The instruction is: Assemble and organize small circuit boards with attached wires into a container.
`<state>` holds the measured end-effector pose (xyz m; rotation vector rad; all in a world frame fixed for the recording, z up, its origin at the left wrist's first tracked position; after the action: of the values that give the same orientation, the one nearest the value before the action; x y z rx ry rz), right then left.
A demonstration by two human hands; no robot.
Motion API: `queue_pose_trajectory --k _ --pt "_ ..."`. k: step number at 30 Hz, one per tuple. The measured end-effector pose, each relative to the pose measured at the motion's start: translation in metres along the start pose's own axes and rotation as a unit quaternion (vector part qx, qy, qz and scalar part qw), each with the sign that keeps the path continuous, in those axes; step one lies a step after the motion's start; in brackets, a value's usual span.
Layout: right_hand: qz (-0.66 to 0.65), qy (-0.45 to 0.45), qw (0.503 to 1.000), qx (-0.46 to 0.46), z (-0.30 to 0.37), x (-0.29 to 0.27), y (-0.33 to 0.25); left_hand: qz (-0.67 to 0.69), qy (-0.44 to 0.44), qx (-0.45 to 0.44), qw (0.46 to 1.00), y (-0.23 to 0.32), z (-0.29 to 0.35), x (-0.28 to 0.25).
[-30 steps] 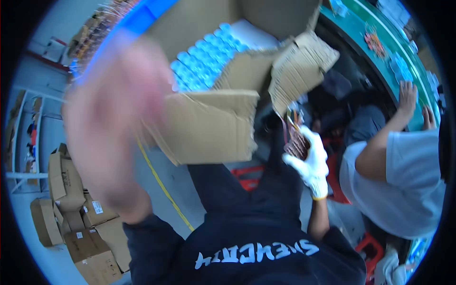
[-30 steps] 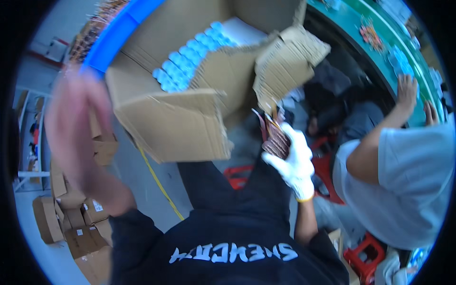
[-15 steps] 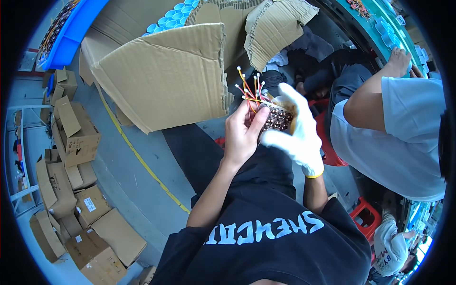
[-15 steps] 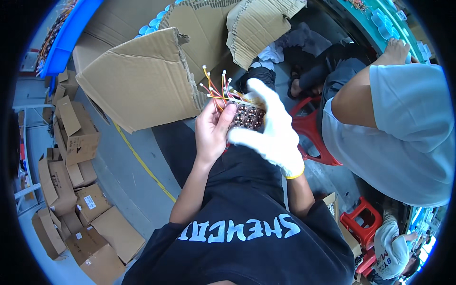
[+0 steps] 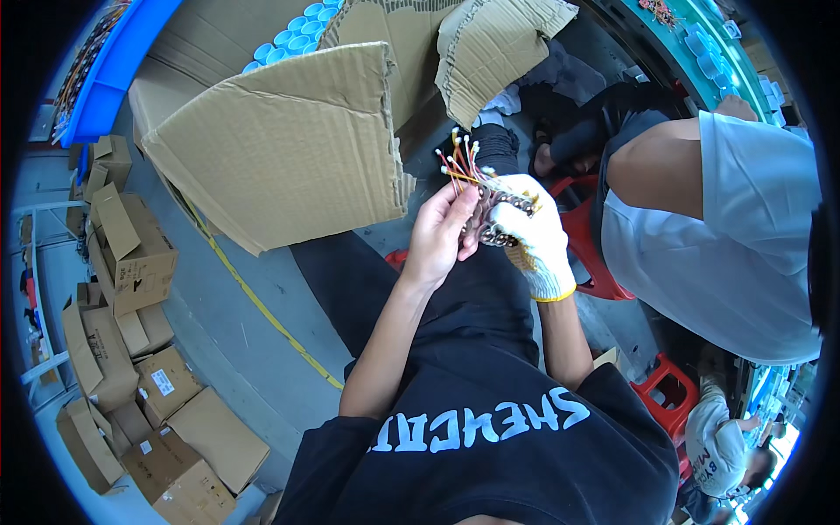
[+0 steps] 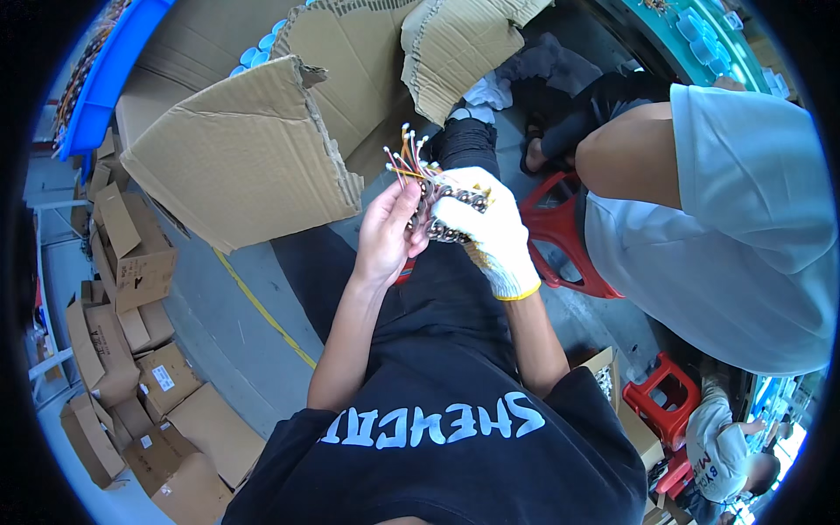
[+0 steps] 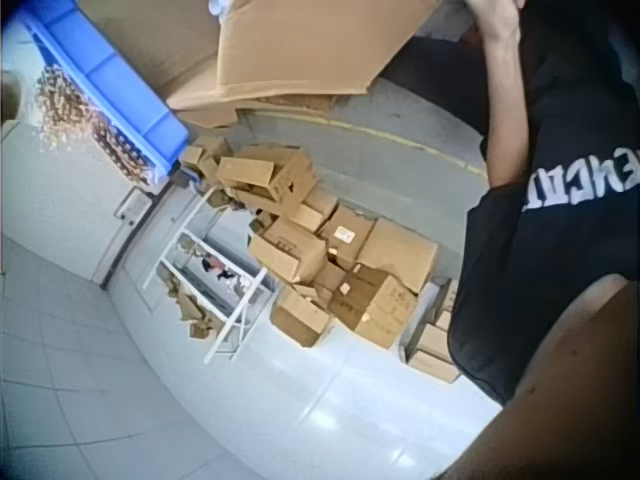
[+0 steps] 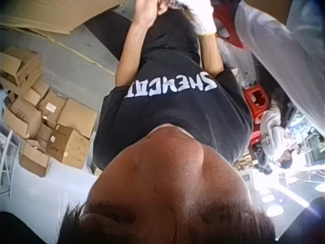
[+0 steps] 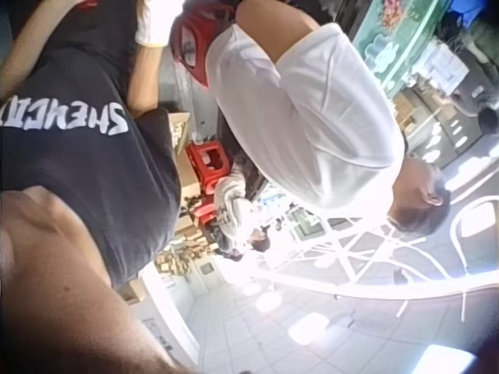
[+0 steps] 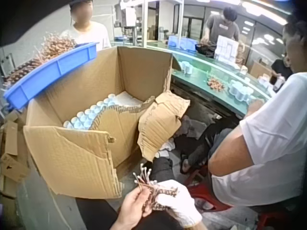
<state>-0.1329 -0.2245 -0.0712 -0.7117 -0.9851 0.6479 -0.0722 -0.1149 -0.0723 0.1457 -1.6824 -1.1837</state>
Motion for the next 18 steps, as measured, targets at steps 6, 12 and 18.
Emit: queue_pose_trajectory --k 6,12,18 --pt "0.035 0.048 0.998 -0.032 -0.002 -0.031 -0.009 -0.020 0.014 0.002 1.000 0.011 -0.001 -0.010" --pt "0.074 0.142 0.987 0.012 -0.020 -0.083 0.022 -0.328 -0.033 -0.039 0.943 0.006 0.016 -0.015" --pt "0.331 0.218 0.918 0.011 -0.038 -0.104 0.036 -0.276 -0.025 -0.049 0.960 0.020 0.023 -0.009"
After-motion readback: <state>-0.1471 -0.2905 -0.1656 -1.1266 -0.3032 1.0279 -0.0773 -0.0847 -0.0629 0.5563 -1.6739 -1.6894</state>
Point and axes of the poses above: each hand's wrist, its own z-axis away from the middle knuckle, its own x-axis out of the palm, y = z × x, the point moved 6 cm from there along -z, towards the middle knuckle, and after that the axes turned 15 degrees about x, right-handed, at the moved point
